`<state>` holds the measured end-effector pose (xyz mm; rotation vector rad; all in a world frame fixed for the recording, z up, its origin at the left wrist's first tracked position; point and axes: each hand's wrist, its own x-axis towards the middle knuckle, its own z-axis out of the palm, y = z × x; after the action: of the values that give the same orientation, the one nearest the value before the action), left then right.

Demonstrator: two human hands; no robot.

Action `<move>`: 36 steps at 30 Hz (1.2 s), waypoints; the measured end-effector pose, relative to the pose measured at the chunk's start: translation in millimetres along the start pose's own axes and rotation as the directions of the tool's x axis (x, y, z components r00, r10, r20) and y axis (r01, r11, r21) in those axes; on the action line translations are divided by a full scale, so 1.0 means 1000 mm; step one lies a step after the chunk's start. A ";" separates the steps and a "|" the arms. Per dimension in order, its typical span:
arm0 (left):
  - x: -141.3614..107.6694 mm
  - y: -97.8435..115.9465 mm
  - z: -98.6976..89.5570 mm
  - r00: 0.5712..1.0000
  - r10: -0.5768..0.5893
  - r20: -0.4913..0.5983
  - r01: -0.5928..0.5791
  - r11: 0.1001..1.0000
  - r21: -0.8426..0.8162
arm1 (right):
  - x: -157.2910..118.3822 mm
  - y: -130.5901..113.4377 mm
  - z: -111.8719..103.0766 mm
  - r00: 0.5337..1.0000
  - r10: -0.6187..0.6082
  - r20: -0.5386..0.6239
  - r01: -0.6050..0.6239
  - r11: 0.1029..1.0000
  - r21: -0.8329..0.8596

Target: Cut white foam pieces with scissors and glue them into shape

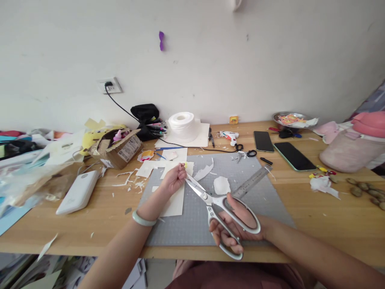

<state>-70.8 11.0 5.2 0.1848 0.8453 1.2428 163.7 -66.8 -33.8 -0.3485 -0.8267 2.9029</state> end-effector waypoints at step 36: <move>-0.006 0.017 0.001 1.000 0.007 0.020 -0.006 0.997 -0.082 | 0.001 -0.001 -0.003 0.999 -0.036 0.030 0.037 0.999 -0.021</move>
<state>-83.3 12.0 17.5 0.1343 0.7755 1.2773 163.1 -64.7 -36.1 -0.2900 -0.8598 2.8742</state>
